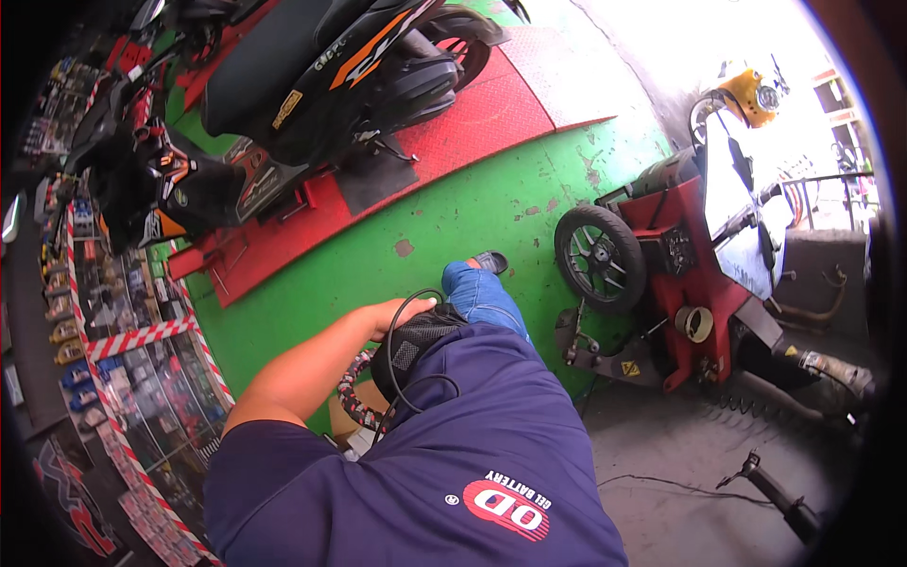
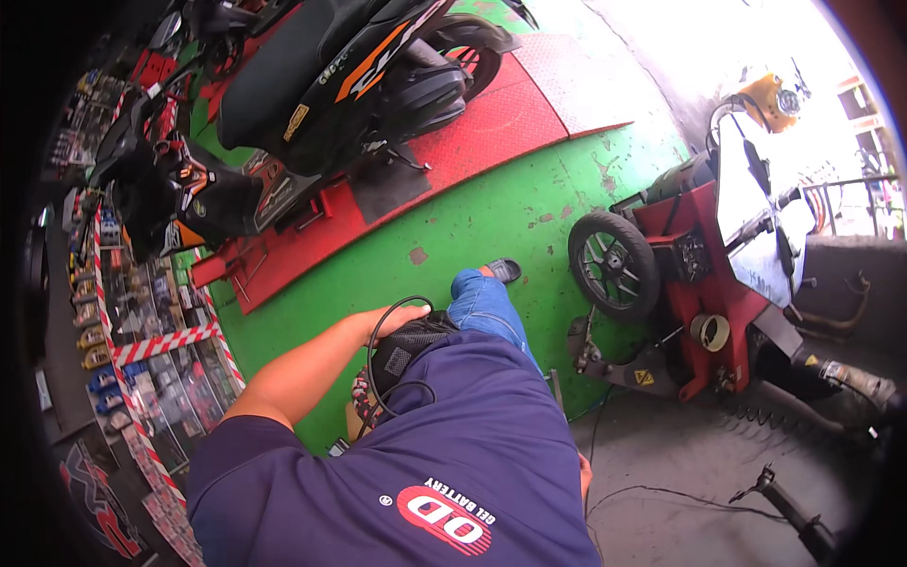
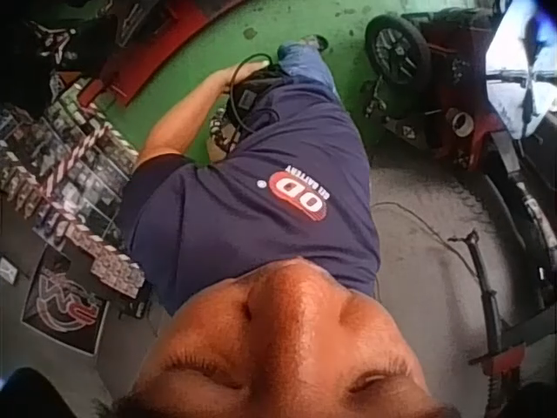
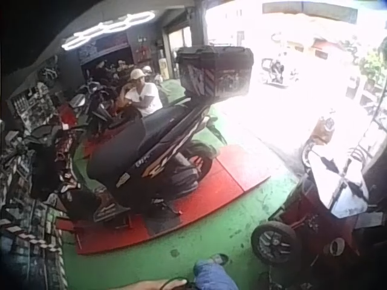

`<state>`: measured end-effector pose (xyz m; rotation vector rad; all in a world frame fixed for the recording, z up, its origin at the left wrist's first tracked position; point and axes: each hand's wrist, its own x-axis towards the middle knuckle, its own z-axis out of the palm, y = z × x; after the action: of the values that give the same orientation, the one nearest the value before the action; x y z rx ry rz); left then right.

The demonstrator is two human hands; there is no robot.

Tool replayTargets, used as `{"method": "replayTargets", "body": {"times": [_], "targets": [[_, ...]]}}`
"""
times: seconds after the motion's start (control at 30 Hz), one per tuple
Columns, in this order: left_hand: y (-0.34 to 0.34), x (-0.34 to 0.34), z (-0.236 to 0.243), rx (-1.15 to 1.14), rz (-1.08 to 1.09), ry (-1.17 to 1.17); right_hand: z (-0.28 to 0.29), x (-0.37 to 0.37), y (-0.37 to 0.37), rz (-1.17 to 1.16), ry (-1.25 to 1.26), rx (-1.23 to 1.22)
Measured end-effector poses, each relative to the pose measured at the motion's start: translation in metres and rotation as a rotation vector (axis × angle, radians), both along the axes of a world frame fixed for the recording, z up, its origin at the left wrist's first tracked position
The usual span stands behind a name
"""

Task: Replacing a motorcycle tire using a tire changer machine.

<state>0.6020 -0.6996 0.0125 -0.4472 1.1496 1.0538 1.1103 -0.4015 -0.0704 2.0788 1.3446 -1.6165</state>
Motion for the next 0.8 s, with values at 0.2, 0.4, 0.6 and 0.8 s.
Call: {"method": "replayTargets", "body": {"times": [0.2, 0.4, 0.6, 0.8], "targets": [[-0.009, 0.011, -0.001, 0.012, 0.046, -0.018, 0.006, -0.006, 0.027, 0.089, -0.009, 0.009], [-0.011, 0.013, 0.002, 0.004, 0.076, -0.011, 0.009, -0.011, 0.042, 0.138, -0.006, 0.016], [-0.013, 0.01, -0.006, 0.001, 0.028, -0.001, 0.012, -0.02, 0.046, 0.161, 0.028, 0.048], [-0.027, -0.027, -0.031, -0.114, -0.137, 0.028, 0.012, -0.032, 0.037, 0.173, 0.054, 0.203]]}}
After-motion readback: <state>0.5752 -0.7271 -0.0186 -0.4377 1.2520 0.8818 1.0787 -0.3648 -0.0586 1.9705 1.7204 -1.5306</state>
